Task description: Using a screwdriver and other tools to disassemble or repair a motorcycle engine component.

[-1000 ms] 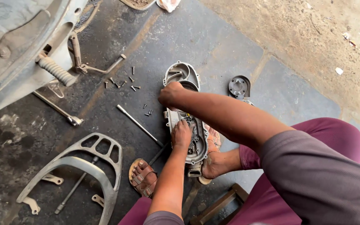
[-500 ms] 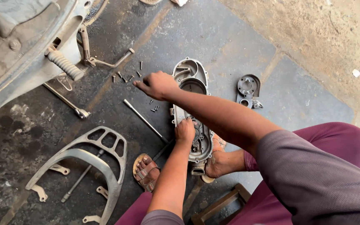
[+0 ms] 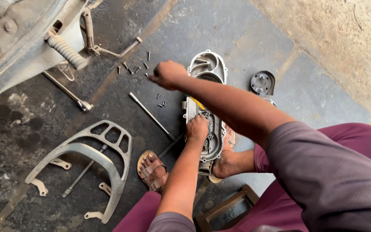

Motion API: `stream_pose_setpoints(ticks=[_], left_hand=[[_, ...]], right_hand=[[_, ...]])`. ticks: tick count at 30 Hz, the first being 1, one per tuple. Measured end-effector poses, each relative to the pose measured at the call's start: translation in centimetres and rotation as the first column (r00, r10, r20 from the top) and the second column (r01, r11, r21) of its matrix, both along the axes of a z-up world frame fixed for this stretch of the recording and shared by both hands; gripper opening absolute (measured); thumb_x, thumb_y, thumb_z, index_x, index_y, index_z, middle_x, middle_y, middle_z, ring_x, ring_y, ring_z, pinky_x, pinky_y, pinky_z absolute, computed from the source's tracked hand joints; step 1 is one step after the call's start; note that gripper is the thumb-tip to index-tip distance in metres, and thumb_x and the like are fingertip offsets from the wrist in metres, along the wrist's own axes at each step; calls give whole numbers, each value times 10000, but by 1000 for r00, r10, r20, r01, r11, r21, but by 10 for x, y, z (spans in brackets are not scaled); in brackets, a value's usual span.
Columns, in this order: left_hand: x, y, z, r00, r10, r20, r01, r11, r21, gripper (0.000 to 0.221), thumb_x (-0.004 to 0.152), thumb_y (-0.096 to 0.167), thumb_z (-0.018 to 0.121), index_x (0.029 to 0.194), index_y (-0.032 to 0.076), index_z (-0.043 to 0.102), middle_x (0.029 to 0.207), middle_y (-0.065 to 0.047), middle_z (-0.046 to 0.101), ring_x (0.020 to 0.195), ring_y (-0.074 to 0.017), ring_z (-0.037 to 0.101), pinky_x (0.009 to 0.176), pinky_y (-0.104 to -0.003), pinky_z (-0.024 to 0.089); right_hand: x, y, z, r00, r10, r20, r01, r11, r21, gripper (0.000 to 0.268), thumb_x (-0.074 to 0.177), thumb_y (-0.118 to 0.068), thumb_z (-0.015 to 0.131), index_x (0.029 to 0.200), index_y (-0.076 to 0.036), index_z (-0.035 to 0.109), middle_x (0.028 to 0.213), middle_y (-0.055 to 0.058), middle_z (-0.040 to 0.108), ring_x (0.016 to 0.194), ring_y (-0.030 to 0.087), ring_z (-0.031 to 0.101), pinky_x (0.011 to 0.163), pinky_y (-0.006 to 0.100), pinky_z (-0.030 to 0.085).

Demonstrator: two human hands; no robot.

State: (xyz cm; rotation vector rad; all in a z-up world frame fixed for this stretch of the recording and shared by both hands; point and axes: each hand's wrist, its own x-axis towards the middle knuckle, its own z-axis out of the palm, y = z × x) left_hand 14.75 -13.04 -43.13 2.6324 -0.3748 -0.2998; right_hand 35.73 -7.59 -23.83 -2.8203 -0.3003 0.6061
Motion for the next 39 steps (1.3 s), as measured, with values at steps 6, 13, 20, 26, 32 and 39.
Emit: stream_pose_setpoints(ticks=[6, 13, 20, 26, 32, 39], left_hand=[[2, -6, 13, 997, -77, -10, 77, 996, -40, 348, 985, 399, 603, 1016, 72, 715, 1024, -141, 716, 976, -300, 717, 835, -405, 570], [0, -10, 19, 991, -132, 12, 132, 991, -5, 345, 1005, 389, 608, 1045, 62, 710, 1063, -142, 704, 1006, -292, 706, 880, -382, 564], [-6, -9, 14, 981, -127, 147, 129, 992, -5, 322, 952, 383, 650, 1020, 71, 690, 1034, -115, 687, 999, -287, 693, 838, -385, 565], [2, -9, 7, 986, -135, 97, 139, 989, -39, 274, 956, 339, 652, 1089, 102, 683, 1040, -119, 693, 981, -307, 702, 831, -421, 560], [24, 10, 22, 989, -135, -58, 121, 972, -200, 220, 945, 325, 642, 1049, 141, 702, 988, -125, 717, 954, -348, 708, 801, -486, 547], [17, -11, -6, 954, -288, 86, 294, 953, -67, 216, 977, 307, 604, 941, 128, 720, 960, -134, 725, 898, -310, 737, 771, -459, 568]], right_hand=[[-15, -21, 23, 985, 135, 104, -127, 989, -81, 503, 1001, -553, 536, 862, -115, 743, 783, 163, 710, 745, 408, 687, 663, 530, 556], [-35, -64, 44, 997, 61, 44, -60, 998, -27, 527, 996, -583, 527, 870, -124, 753, 719, 153, 708, 703, 376, 694, 678, 494, 554], [-79, -93, 69, 983, -56, -177, 20, 979, -201, 458, 958, -528, 609, 947, -100, 771, 875, 133, 757, 840, 323, 735, 762, 460, 575], [-100, -117, 78, 906, 106, -410, -338, 765, -548, 295, 830, -330, 820, 1033, -119, 786, 1078, 106, 756, 995, 273, 730, 812, 407, 589], [-110, -128, 57, 834, 226, -504, -527, 599, -603, 164, 928, -244, 713, 1037, -154, 796, 1067, 54, 776, 960, 228, 747, 747, 392, 610], [-120, -145, 34, 689, 515, -509, -722, 428, -544, 239, 1009, -258, 604, 991, -110, 791, 1044, 89, 776, 899, 250, 757, 692, 392, 583]])
